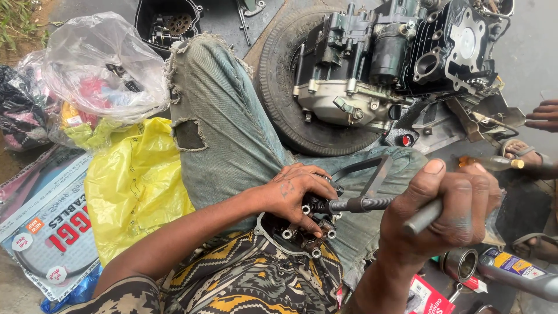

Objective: The person sits on the ground with a motorcycle engine casing on their lap and uses a large threaded-rod puller press to push a bearing or bushing out of the casing. They turn the T-handle bar, reposition the puller, and use a screwdriver to work on the part inside the casing.

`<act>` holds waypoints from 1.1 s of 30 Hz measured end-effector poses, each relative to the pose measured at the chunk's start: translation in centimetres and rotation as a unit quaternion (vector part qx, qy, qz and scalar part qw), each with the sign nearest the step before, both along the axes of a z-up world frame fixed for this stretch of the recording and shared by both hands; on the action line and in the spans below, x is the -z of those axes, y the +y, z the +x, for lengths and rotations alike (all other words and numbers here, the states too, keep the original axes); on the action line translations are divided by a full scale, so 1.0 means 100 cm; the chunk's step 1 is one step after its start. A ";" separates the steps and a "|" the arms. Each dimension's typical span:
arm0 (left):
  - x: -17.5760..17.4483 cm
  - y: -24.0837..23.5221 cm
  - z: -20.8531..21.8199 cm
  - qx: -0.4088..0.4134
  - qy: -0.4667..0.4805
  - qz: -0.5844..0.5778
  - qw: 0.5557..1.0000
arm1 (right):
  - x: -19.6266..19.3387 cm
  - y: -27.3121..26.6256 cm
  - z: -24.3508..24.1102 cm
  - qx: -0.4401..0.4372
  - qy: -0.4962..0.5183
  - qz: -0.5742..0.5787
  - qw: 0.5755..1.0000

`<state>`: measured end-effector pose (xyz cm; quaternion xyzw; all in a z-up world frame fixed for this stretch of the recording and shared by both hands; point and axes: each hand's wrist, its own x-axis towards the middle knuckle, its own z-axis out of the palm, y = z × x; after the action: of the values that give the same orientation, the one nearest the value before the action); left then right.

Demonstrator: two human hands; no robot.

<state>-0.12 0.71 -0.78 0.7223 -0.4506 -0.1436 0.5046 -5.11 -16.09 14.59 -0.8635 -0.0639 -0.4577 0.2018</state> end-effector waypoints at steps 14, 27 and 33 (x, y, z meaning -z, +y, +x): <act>-0.011 0.004 0.003 0.009 -0.016 0.008 1.000 | -0.056 0.004 -0.018 0.052 0.131 -0.242 0.960; -0.006 0.003 0.001 0.010 -0.012 0.024 1.000 | -0.049 -0.072 0.055 -0.465 0.618 0.412 0.483; -0.024 0.012 -0.002 -0.005 0.078 -0.019 0.997 | -0.027 -0.048 0.020 -0.413 0.455 0.654 0.442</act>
<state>-0.30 1.89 1.63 0.7016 -0.4088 -0.1877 0.5526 -3.07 -20.87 17.26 -0.4312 0.0063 0.2324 0.8718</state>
